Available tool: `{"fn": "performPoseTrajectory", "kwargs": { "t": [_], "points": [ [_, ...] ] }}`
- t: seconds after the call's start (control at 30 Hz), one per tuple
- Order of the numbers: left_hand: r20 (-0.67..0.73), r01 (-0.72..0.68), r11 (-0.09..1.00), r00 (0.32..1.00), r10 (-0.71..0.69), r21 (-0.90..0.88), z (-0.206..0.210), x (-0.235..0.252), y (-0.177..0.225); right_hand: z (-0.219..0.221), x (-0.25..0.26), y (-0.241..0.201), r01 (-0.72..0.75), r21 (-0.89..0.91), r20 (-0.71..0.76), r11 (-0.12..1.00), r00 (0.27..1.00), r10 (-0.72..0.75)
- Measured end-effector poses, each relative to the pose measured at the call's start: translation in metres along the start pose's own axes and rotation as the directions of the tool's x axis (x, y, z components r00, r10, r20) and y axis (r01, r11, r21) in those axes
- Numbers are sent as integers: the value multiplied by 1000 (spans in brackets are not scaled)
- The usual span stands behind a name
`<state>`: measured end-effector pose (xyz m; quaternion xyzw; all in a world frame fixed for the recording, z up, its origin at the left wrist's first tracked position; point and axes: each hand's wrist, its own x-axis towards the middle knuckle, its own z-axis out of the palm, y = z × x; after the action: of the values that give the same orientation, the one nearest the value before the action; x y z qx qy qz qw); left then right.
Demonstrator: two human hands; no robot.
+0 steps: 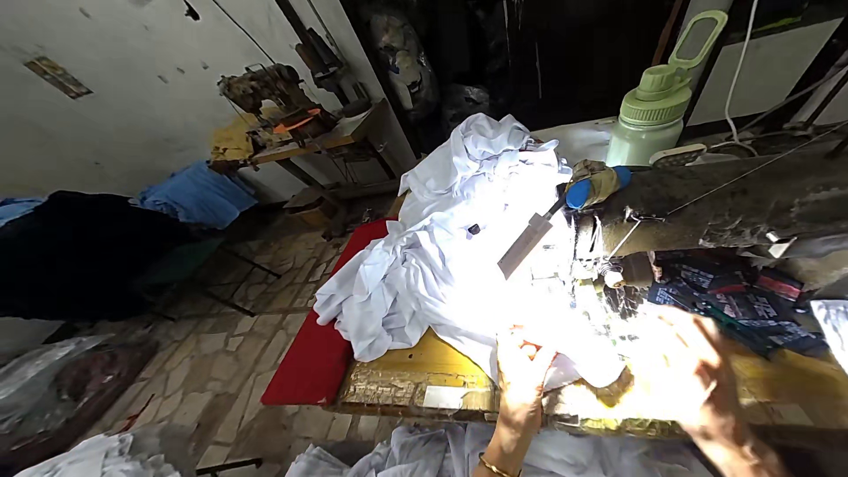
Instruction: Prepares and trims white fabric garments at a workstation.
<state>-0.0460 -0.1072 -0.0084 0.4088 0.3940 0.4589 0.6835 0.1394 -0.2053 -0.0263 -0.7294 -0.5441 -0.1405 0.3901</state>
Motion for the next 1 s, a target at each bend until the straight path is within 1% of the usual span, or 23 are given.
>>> {"fn": "performPoseTrajectory", "kwargs": {
  "t": [0.07, 0.13, 0.2, 0.3, 0.4, 0.43, 0.5, 0.6, 0.63, 0.7, 0.77, 0.8, 0.9, 1.0],
  "points": [
    [-10, -4, 1000, 1000, 4, 9, -2, 2, -3, -19, 10, 24, -137, -118, 108, 984, 983, 149],
    [-22, 4, 1000, 1000, -4, 3, -3, 2, -5, -29, 10, 44, -232, -246, 163, 941, 947, 276],
    [-44, 4, 1000, 999, -4, -8, -2, 2, -5, -32, 5, 57, -212, -317, 152, 924, 951, 270],
    [-79, -36, 998, 996, 32, -48, -1, -1, -7, -33, 4, 65, -132, -354, 128, 926, 974, 188],
    [-119, -87, 994, 990, 79, -67, 1, -4, -10, -32, 11, 73, -96, -372, 123, 923, 981, 152],
    [-130, -84, 993, 989, 72, -85, 1, -5, -10, -32, 13, 76, -90, -363, 115, 928, 983, 140],
    [-130, -31, 991, 991, 14, -127, 0, -6, -7, -33, 16, 74, -104, -310, 89, 945, 986, 138],
    [-53, 89, 968, 993, -104, -234, -4, -4, 0, -34, 15, 46, -181, -188, 64, 965, 979, 196],
    [-37, 136, 952, 988, -152, -273, -5, -4, 3, -31, 14, 35, -174, -156, 70, 972, 980, 187],
    [20, 229, 926, 972, -234, -300, -7, -2, 9, -23, 11, 21, -118, -77, 134, 990, 983, 128],
    [56, 260, 923, 965, -254, -284, -8, -2, 13, -7, 8, 16, -35, -55, 196, 998, 980, 45],
    [63, 259, 925, 966, -252, -277, -7, -2, 13, 2, 8, 11, -22, -51, 209, 998, 977, 33],
    [73, 243, 931, 970, -232, -274, -8, -2, 12, 21, 12, -5, -21, -48, 196, 999, 980, 30],
    [80, 245, 933, 969, -232, -265, -8, -1, 12, 31, 20, -15, -73, 9, 210, 997, 975, 70]
  ]
}}
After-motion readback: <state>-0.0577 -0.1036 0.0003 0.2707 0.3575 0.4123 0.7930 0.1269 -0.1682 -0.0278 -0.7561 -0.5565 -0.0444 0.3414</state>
